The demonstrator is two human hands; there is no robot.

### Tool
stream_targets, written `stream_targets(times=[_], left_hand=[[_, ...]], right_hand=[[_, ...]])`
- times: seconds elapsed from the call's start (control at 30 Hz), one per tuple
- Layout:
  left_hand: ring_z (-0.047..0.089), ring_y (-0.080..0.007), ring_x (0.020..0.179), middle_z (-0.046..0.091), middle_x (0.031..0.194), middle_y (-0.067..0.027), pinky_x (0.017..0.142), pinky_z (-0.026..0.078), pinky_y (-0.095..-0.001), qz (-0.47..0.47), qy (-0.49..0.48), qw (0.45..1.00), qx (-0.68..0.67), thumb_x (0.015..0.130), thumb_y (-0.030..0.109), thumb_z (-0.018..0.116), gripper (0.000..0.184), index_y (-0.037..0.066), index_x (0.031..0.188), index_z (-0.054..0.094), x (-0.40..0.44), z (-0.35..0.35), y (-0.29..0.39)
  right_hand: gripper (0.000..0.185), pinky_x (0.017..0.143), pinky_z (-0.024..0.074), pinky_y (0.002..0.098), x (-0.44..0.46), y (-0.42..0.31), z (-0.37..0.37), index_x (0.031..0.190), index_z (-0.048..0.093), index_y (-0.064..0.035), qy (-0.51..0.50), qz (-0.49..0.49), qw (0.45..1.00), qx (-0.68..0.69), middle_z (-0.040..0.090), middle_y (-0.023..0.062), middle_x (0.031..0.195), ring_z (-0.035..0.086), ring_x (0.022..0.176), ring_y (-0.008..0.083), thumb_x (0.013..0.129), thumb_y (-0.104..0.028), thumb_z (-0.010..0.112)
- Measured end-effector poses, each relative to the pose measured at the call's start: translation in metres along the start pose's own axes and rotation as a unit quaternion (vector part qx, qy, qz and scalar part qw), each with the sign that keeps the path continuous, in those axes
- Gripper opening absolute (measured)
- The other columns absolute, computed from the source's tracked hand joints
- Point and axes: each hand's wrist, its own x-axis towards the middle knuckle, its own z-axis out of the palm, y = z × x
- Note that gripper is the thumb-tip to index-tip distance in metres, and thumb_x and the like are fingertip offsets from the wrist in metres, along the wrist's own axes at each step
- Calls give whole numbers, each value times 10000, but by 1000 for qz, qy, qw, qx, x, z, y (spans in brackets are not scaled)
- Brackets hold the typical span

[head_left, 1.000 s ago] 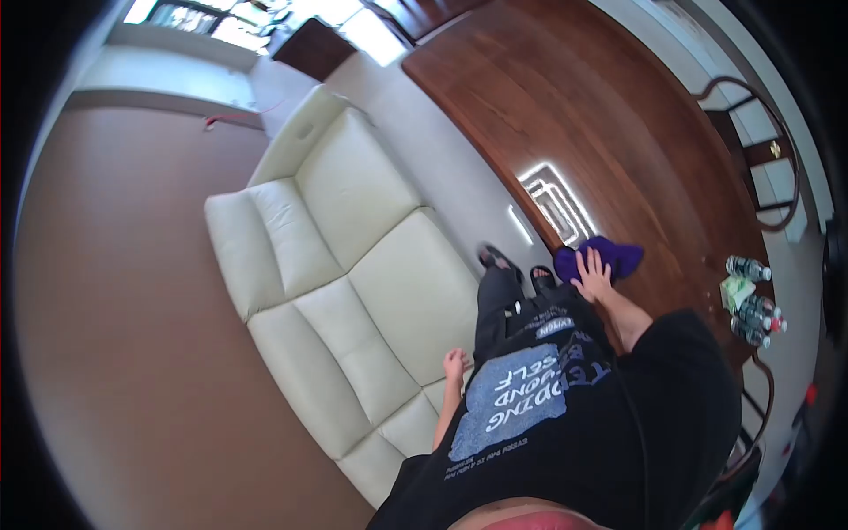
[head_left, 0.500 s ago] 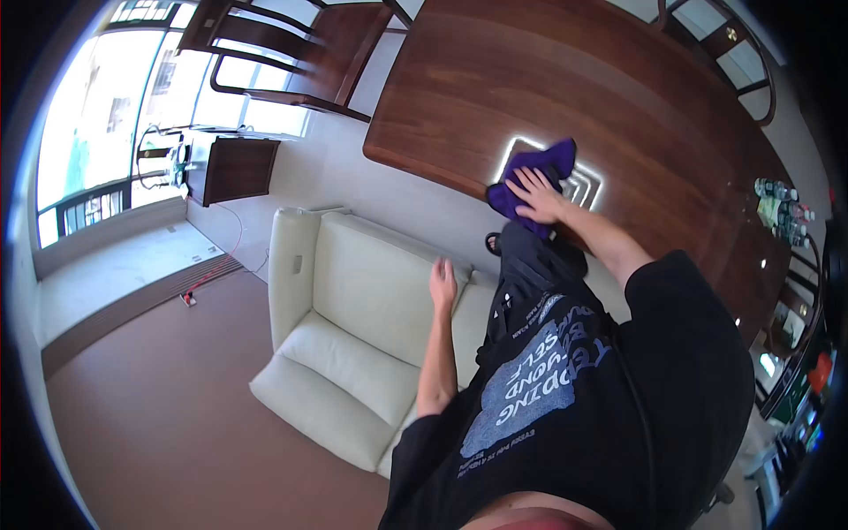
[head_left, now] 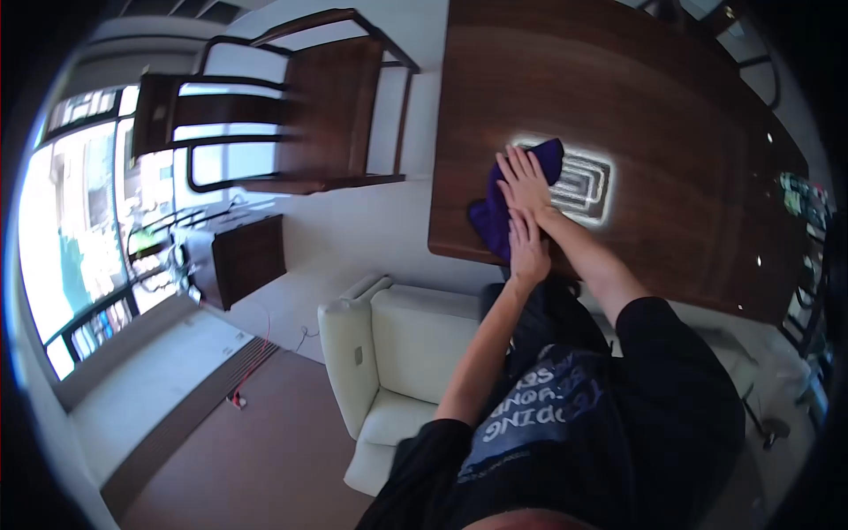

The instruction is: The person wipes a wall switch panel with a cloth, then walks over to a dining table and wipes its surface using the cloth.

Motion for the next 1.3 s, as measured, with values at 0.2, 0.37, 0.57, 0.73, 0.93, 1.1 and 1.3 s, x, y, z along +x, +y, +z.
stream_targets(times=[0.2, 0.37, 0.57, 0.73, 0.93, 1.1, 1.3], left_hand=[[227, -497, 1411, 155, 1539, -343, 1124, 237, -575, 35, -91, 990, 102, 986, 419, 451, 745, -2, 1525, 156, -48, 2, -8], [336, -380, 1399, 273, 1535, -265, 1129, 268, -527, 63, -33, 985, 157, 994, 366, 428, 690, -47, 1500, 205, 6, -31, 4], [309, -289, 1423, 318, 1551, -113, 1158, 226, -497, 139, -72, 978, 135, 952, 173, 481, 553, 30, 1468, 343, 142, -93, -46], [319, -280, 1413, 341, 1535, -106, 1161, 218, -487, 175, -43, 974, 140, 960, 240, 467, 541, 30, 1450, 371, 254, -89, -20], [281, -302, 1430, 295, 1553, -142, 1152, 188, -553, 195, -28, 959, 205, 972, 305, 424, 585, 24, 1477, 337, 346, -87, 1], [259, -322, 1437, 274, 1560, -160, 1147, 159, -589, 196, -23, 955, 222, 960, 282, 423, 584, 19, 1475, 341, 400, -80, 12], [260, -323, 1437, 264, 1565, -160, 1141, 152, -610, 221, -19, 949, 223, 942, 257, 427, 575, 11, 1458, 368, 464, -77, 26]], right_hand=[[594, 1174, 201, 468, -73, -8, -49, 1490, 356, -122, 40, 115, 993, 12, 310, 145, 1546, 274, 1433, 288, 963, -360, 491], [607, 1154, 232, 507, -42, 11, -86, 1478, 344, -52, 71, 202, 975, 61, 301, 238, 1523, 301, 1402, 387, 968, -338, 505], [668, 1157, 210, 529, -23, -11, -76, 1488, 319, -31, 66, 294, 942, 147, 272, 291, 1521, 260, 1415, 449, 965, -393, 525], [645, 1156, 176, 552, 96, 26, -50, 1500, 335, -94, 118, 497, 859, -8, 258, 220, 1555, 238, 1428, 417, 951, -398, 483], [674, 1156, 192, 548, 180, 117, -72, 1492, 352, -108, 109, 404, 908, -15, 286, 207, 1543, 262, 1414, 413, 917, -412, 530], [700, 1160, 177, 541, 221, 153, -73, 1497, 347, -120, 114, 386, 915, -4, 272, 201, 1552, 252, 1422, 401, 898, -425, 539], [723, 1149, 194, 551, 269, 197, -73, 1511, 319, -136, 129, 373, 919, 0, 261, 198, 1557, 259, 1417, 411, 895, -448, 533]])
